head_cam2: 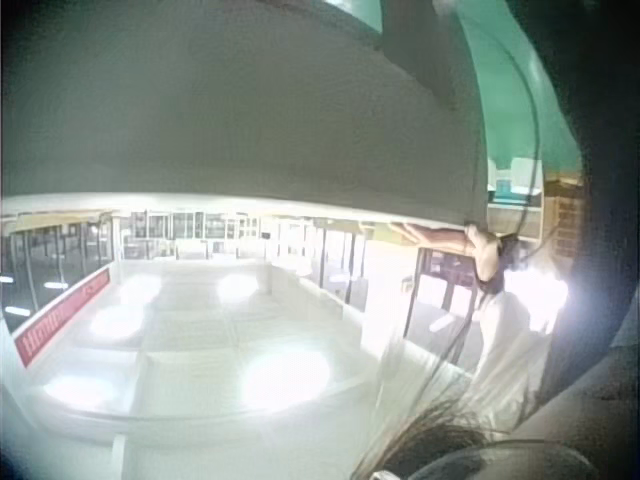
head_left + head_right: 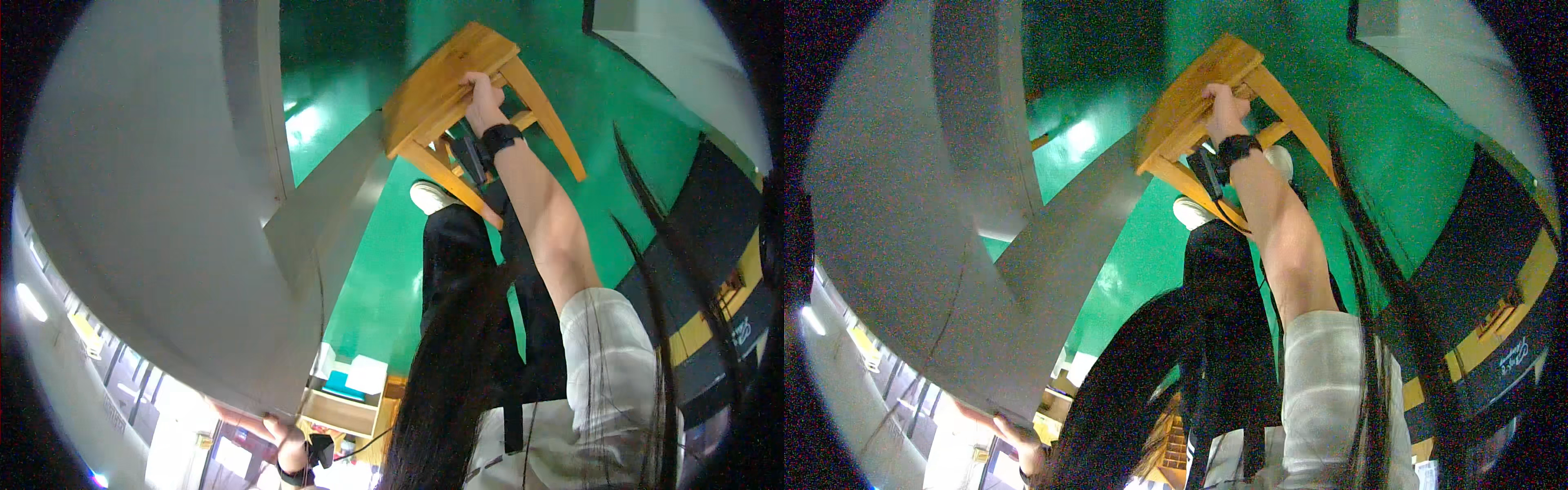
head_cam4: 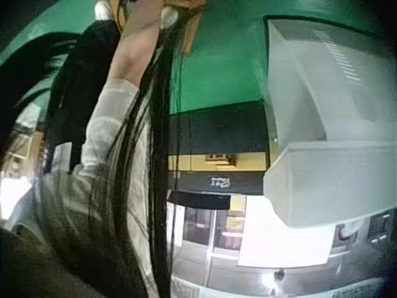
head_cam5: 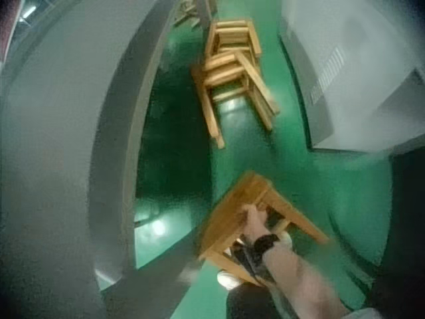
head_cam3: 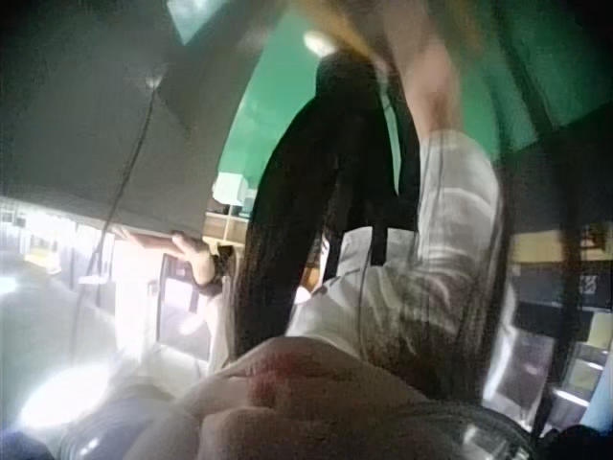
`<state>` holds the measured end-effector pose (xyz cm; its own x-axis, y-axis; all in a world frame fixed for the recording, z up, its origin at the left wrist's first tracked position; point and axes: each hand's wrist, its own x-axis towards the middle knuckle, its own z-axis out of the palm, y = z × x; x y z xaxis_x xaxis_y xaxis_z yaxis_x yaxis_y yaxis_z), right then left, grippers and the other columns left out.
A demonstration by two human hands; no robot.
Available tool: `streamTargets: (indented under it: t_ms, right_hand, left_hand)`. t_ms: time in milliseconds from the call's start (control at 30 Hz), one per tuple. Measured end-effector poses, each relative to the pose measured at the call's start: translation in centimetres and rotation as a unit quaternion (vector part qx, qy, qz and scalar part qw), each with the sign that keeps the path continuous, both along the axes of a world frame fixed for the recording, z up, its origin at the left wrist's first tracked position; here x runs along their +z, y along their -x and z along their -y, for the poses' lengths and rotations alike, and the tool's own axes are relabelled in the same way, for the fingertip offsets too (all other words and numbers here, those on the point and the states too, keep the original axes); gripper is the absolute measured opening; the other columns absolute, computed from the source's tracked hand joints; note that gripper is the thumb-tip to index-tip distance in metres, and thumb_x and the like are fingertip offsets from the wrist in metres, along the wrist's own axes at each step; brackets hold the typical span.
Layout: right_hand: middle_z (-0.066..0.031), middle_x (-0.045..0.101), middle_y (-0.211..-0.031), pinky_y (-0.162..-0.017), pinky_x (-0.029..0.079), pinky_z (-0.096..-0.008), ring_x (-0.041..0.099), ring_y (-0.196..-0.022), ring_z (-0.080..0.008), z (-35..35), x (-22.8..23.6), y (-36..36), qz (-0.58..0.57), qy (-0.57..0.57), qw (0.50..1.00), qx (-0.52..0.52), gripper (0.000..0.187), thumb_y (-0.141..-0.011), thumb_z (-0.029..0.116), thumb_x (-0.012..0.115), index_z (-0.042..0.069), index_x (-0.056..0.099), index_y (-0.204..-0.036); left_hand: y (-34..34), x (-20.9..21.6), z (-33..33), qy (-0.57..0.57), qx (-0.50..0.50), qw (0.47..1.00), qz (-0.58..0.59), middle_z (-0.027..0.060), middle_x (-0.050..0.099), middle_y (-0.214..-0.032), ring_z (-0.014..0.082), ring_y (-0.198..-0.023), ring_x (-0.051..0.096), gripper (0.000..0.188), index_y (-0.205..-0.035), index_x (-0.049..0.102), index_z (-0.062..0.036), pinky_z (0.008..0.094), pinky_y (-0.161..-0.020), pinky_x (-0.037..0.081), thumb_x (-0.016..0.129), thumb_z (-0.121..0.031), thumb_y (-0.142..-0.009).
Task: Use a hex key to tighten screws on a wooden frame and then organize wooden chair components into slots.
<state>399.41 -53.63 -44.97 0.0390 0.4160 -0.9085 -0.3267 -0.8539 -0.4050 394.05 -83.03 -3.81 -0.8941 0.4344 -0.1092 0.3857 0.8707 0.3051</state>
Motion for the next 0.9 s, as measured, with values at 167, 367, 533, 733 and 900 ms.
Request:
streamTargets:
  t_ms: [167,367,533,733,900]
  right_hand:
    - [-0.0091,0.046,-0.067,-0.050,0.040,-0.0331,0.046,-0.057,-0.0210,-2.1,4.7,-2.2,-0.073,-0.034,0.997,-0.010,0.018,-0.054,-0.002,0.053,-0.004,0.041,-0.068]
    - [-0.0079,0.045,-0.067,-0.050,0.040,-0.0313,0.045,-0.057,-0.0203,-2.6,9.1,-0.8,-0.124,-0.047,0.991,0.005,0.017,-0.055,-0.001,0.054,-0.002,0.041,-0.067]
    - [-0.0062,0.042,-0.064,-0.059,0.035,-0.0285,0.037,-0.056,-0.0175,-3.6,9.9,-1.5,-0.188,-0.104,0.974,0.072,0.020,-0.058,0.001,0.054,0.004,0.036,-0.049]
    - [-0.0021,0.041,-0.058,-0.056,0.029,-0.0246,0.035,-0.055,-0.0121,-5.0,7.6,-2.8,-0.274,-0.109,0.955,0.045,0.017,-0.062,0.004,0.051,0.004,0.039,-0.049]
    - [-0.0025,0.044,-0.057,-0.055,0.030,-0.0254,0.038,-0.056,-0.0122,-6.3,5.0,-5.0,-0.319,-0.140,0.936,0.052,0.015,-0.061,0.004,0.052,0.004,0.042,-0.051]
  left_hand:
    - [0.9,-0.8,-6.1,0.035,-0.092,0.994,-0.051,0.0181,0.011,-0.129,0.0294,-0.120,0.009,0.073,-0.123,0.014,0.0007,0.0435,-0.096,0.009,0.028,-0.053,-0.077]
    - [0.1,-0.3,-5.4,0.004,-0.114,0.991,-0.072,0.0169,0.011,-0.130,0.0289,-0.121,0.008,0.071,-0.122,0.017,0.0010,0.0438,-0.096,0.007,0.033,-0.051,-0.077]
    - [-0.6,-0.7,-5.4,0.006,-0.121,0.991,-0.056,0.0167,0.010,-0.130,0.0279,-0.121,0.008,0.069,-0.122,0.016,0.0012,0.0419,-0.096,0.007,0.034,-0.048,-0.078]
    - [-0.2,-0.7,-5.1,0.010,-0.125,0.990,-0.067,0.0156,0.012,-0.130,0.0269,-0.121,0.007,0.068,-0.123,0.016,-0.0006,0.0415,-0.097,0.006,0.032,-0.049,-0.078]
    - [0.4,-1.2,-5.1,0.023,-0.126,0.989,-0.074,0.0121,0.012,-0.130,0.0259,-0.122,0.004,0.069,-0.123,0.015,-0.0022,0.0431,-0.097,0.003,0.028,-0.052,-0.077]
